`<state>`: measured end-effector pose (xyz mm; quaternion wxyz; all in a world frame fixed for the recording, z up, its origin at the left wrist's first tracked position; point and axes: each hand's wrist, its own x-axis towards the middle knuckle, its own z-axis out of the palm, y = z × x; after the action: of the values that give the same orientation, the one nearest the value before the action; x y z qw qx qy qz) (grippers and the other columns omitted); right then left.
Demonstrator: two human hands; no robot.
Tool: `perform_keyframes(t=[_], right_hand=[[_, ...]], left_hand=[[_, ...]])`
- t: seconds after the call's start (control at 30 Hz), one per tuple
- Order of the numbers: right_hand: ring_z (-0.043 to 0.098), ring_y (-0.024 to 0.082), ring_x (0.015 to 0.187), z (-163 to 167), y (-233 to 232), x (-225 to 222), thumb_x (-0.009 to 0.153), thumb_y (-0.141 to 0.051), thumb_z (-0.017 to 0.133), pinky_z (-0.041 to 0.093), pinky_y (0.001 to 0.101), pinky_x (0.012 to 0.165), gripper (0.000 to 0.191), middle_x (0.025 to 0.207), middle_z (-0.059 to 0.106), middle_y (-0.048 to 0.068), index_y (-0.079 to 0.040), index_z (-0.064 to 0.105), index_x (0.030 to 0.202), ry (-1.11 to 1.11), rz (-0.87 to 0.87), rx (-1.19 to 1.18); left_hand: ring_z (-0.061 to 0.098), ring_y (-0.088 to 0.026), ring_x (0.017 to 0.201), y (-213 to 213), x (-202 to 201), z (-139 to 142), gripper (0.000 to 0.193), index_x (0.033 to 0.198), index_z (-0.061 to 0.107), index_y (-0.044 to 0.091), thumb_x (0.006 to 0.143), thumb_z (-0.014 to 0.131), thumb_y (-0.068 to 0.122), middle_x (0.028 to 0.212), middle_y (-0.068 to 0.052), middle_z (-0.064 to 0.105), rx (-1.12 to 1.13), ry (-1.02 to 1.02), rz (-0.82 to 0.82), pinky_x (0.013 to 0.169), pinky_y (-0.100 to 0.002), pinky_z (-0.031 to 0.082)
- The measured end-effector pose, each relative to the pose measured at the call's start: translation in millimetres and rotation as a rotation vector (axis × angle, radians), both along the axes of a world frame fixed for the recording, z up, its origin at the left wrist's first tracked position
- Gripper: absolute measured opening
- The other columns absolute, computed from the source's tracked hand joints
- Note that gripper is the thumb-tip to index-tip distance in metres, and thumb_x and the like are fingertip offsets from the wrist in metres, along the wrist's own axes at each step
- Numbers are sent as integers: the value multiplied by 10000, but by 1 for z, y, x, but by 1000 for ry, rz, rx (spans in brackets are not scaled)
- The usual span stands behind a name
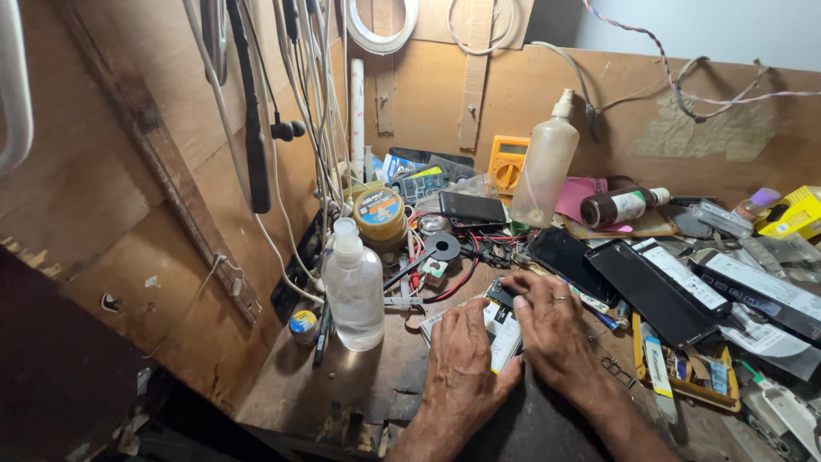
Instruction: The person works on a disassembled mobile phone on a cluttered workbench. They apply adhesive from a tube to the phone's internal frame, then place a small black component onto the adhesive. The person then picks up a phone screen assembly and aligns it with the phone body.
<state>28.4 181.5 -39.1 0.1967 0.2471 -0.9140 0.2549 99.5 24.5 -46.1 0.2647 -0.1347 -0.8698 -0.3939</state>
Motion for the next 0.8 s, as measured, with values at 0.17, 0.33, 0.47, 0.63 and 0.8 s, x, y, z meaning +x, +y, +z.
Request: perform_keyframes(t=[0.17, 0.33, 0.47, 0.63, 0.8], right_hand=[[468, 266, 1282, -3, 2, 0, 988, -170, 492, 337, 459, 1079, 342, 1289, 630, 83, -70, 593, 1298, 13, 35, -12], [479, 254, 1272, -5, 0, 0, 977, -180, 503, 331, 467, 1071, 353, 1276, 636, 55, -94, 597, 1307, 58, 28, 99], [481, 257, 1262, -6, 0, -2, 969, -182, 509, 333, 456, 1064, 362, 1271, 628, 57, -106, 600, 1311, 67, 25, 95], [483, 270, 1258, -5, 2, 0, 981, -174, 505, 330, 465, 1056, 360, 1277, 622, 60, -97, 588, 1323, 95, 47, 106], [489, 268, 1239, -3, 2, 1, 973, -187, 517, 331, 465, 1052, 362, 1263, 621, 65, -110, 592, 1318, 95, 27, 114]], left_hand=[[536, -399, 1110, 0, 2, -1, 803, 1364, 425, -65, 730, 840, 200, 1181, -235, 569, 11, -16, -7, 963, -498, 418], [540, -394, 1117, 0, 0, -2, 810, 1358, 430, -57, 710, 844, 199, 1190, -230, 574, 5, -4, 1, 965, -491, 418], [542, -375, 1097, 0, 0, -4, 813, 1369, 436, -41, 719, 845, 225, 1161, -207, 582, 16, -82, -10, 968, -484, 417], [535, -354, 1177, 0, -16, -5, 841, 1385, 432, -84, 729, 816, 276, 1292, -203, 563, -148, -1, -56, 990, -479, 396], [495, -350, 1257, -2, -30, -8, 881, 1369, 425, -143, 754, 751, 397, 1356, -225, 524, -306, -39, -134, 1040, -489, 344]])
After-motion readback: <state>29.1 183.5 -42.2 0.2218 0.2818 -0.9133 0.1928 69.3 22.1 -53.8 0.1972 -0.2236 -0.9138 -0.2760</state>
